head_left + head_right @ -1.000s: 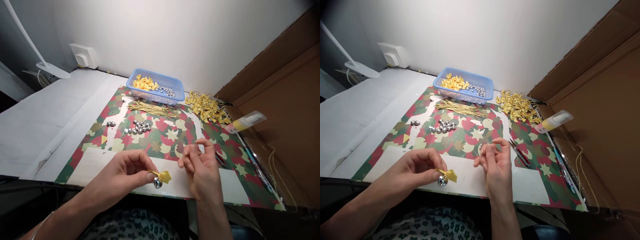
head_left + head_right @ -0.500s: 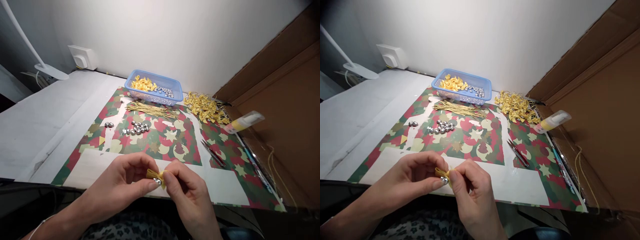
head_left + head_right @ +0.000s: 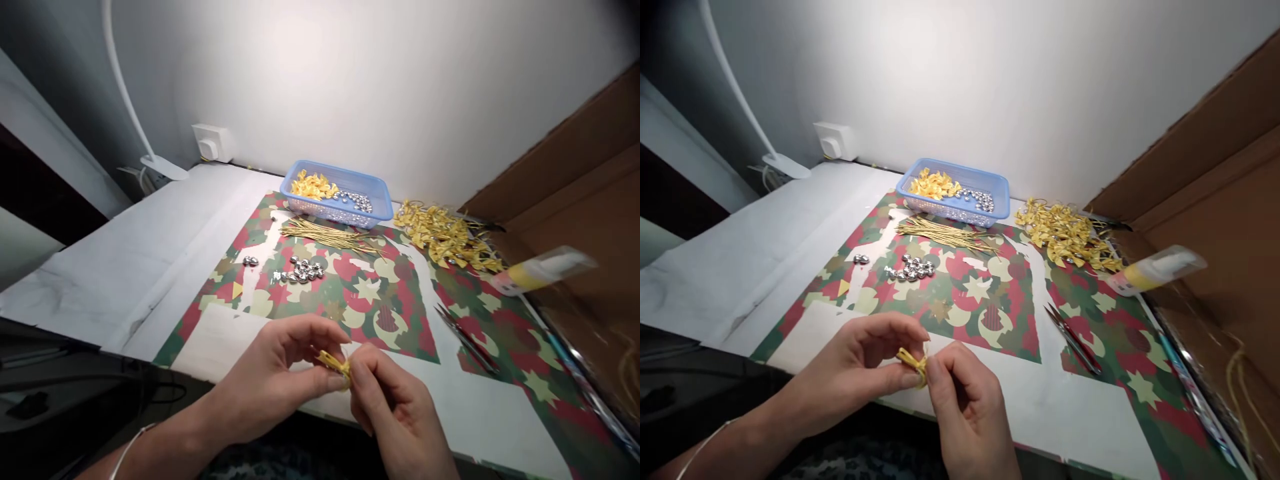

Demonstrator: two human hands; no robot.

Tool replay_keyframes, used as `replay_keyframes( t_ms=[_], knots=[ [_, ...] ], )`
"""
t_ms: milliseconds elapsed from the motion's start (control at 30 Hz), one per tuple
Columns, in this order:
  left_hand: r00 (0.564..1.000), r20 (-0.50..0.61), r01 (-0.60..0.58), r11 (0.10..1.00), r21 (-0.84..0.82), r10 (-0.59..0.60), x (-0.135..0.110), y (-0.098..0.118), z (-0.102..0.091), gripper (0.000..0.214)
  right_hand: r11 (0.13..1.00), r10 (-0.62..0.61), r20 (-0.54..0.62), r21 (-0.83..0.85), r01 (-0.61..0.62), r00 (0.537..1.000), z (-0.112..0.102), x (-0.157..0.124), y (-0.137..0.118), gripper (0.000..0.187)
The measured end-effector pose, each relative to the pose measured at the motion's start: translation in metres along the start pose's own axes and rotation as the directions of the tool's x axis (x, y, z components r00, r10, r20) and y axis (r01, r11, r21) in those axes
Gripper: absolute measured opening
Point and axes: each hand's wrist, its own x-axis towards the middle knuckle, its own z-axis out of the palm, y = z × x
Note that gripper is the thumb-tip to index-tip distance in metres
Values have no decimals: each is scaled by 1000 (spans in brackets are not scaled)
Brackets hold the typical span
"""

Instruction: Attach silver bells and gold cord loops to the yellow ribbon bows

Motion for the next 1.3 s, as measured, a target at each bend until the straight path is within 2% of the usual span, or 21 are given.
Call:
replay_keyframes(
  t_ms=[100,200,300,367,400,467,533,567,667,767,900,1067,1167,1300],
  knots=[
    [997,-39,-58,993,101,62,1,-1,1,22,1000,-30,-24,-8,30,999,2,3,8,46],
    [996,-55,-54,976,212,67,0,-1,-3,24,996,-65,-58,-57,62,996,4,7,11,42],
    [997,-17,-61,942,331,70,0,2,-13,35,981,-132,-97,-154,116,987,5,11,12,39],
    [994,26,-110,880,462,111,4,8,-22,36,963,-185,-146,-225,149,972,5,14,15,38],
    [989,30,-139,828,543,146,7,13,-27,30,951,-212,-161,-259,166,964,5,16,17,37],
    [964,-41,-157,686,711,263,21,25,-37,17,922,-268,-157,-326,206,950,6,18,22,35],
    [916,-80,-76,366,927,393,41,38,-47,19,886,-329,-124,-385,260,936,7,20,28,33],
    [902,-98,-36,299,953,421,53,45,-52,20,866,-359,-112,-411,286,926,8,21,31,32],
    [894,-130,51,191,980,429,92,57,-63,17,820,-424,-106,-468,331,899,10,22,38,29],
    [899,-152,115,112,987,410,125,57,-72,21,810,-436,-104,-477,340,894,10,21,40,27],
    [915,-168,171,24,985,367,149,45,-79,29,824,-434,-101,-447,349,895,8,18,41,28],
    [926,-178,202,-39,979,334,157,35,-88,26,844,-399,-103,-429,321,911,8,16,38,26],
    [923,-184,206,-28,978,338,157,35,-90,26,847,-394,-107,-427,316,913,8,16,37,27],
    [899,-203,202,45,978,389,155,36,-90,25,850,-399,-118,-421,318,909,8,17,36,27]
  ],
)
